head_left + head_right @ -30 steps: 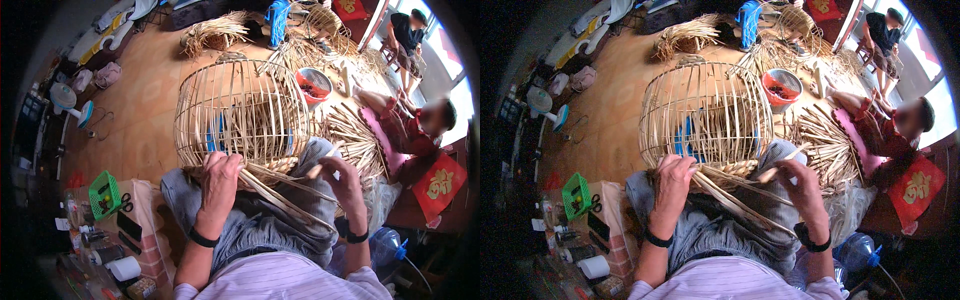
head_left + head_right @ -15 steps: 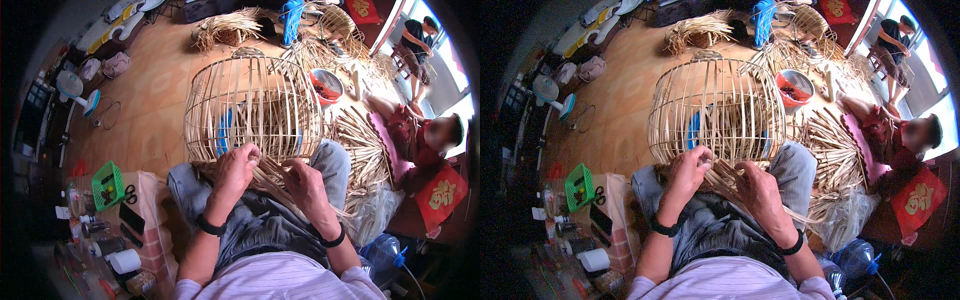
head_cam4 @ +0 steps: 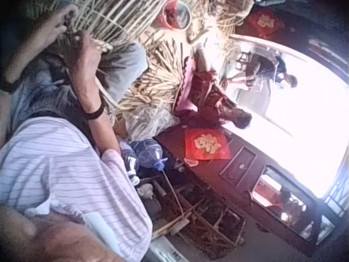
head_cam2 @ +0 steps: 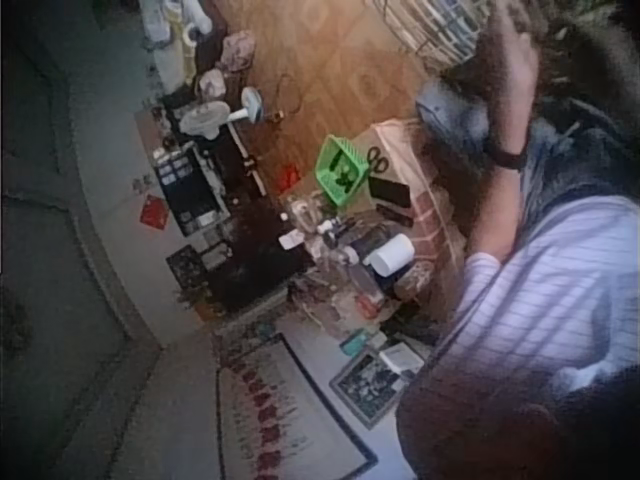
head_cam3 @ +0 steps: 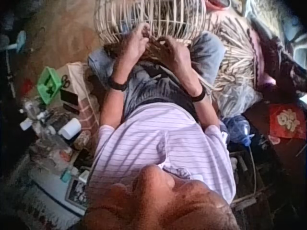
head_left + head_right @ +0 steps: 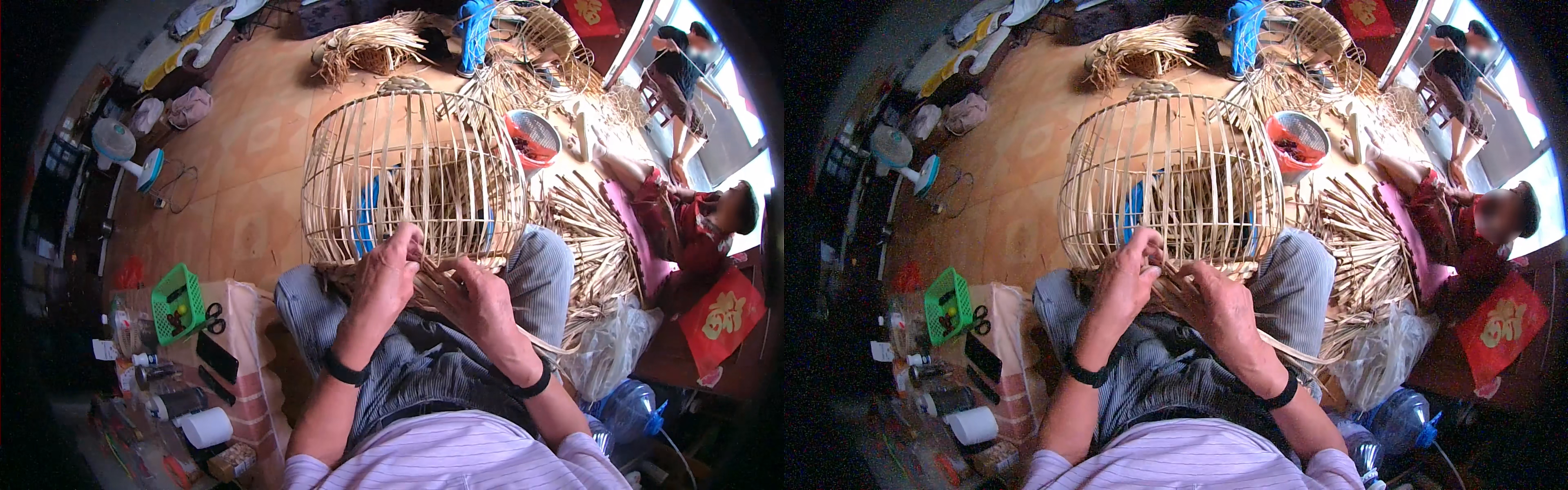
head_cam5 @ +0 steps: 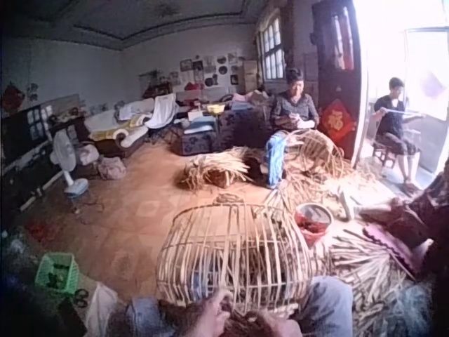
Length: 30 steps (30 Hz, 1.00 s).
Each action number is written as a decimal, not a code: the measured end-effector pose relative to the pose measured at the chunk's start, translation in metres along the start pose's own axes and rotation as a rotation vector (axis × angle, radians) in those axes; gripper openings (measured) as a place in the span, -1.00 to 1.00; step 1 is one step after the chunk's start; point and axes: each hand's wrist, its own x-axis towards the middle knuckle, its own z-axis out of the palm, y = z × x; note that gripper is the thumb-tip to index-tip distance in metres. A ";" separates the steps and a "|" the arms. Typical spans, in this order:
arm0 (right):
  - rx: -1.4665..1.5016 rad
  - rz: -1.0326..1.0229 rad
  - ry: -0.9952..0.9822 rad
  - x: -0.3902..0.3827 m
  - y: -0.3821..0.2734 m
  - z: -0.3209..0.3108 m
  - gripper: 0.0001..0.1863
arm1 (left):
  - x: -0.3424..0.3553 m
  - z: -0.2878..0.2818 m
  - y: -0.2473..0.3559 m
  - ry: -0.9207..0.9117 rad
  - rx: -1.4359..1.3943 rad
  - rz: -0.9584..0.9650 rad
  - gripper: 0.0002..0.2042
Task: The person is weaving a wicker basket using bamboo or wicker strips.
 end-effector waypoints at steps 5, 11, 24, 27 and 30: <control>-0.245 -0.041 -0.019 -0.005 0.003 0.008 -0.63 | -0.007 -0.006 -0.007 0.003 0.079 0.090 -0.75; -0.396 -0.056 -0.042 -0.010 -0.005 -0.003 -0.54 | -0.017 -0.009 -0.023 -0.049 0.167 0.298 -0.81; -0.541 -0.311 -0.054 0.026 0.026 -0.047 -0.80 | -0.011 -0.003 0.001 -0.080 0.076 0.058 -0.67; -0.551 -0.310 -0.126 0.022 0.040 -0.050 -0.79 | -0.010 -0.003 0.008 -0.059 0.059 -0.008 -0.65; -0.500 -0.288 -0.219 -0.001 0.045 -0.049 -0.81 | -0.010 -0.001 0.003 -0.063 0.047 0.084 -0.63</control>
